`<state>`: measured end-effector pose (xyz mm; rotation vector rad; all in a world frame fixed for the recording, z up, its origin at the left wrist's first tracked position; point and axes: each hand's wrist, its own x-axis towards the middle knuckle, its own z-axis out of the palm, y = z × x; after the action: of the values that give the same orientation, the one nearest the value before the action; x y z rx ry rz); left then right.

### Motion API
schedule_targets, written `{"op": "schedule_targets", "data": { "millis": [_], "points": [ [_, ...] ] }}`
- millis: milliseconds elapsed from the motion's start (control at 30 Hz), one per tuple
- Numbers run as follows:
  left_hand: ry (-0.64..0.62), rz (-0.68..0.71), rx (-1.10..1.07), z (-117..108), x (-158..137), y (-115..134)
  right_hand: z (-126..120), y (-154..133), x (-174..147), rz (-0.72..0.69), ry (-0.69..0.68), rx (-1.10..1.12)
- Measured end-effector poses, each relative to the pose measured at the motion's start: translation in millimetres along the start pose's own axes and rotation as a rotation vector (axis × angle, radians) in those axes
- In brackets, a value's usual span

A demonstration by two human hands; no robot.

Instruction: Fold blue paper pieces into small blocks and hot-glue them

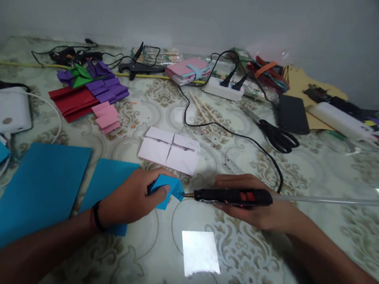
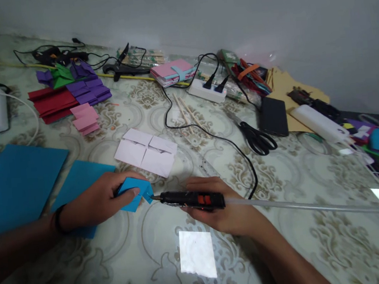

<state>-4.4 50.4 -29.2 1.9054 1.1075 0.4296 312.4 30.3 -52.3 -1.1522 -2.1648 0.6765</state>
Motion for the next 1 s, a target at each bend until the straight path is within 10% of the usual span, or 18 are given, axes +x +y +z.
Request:
{"op": "schedule_targets", "data": {
  "millis": [1000],
  "points": [
    [-0.002, 0.001, 0.017, -0.3, 1.3, 1.1, -4.5, -19.8, 25.0, 0.068, -0.216, 0.048]
  ]
}}
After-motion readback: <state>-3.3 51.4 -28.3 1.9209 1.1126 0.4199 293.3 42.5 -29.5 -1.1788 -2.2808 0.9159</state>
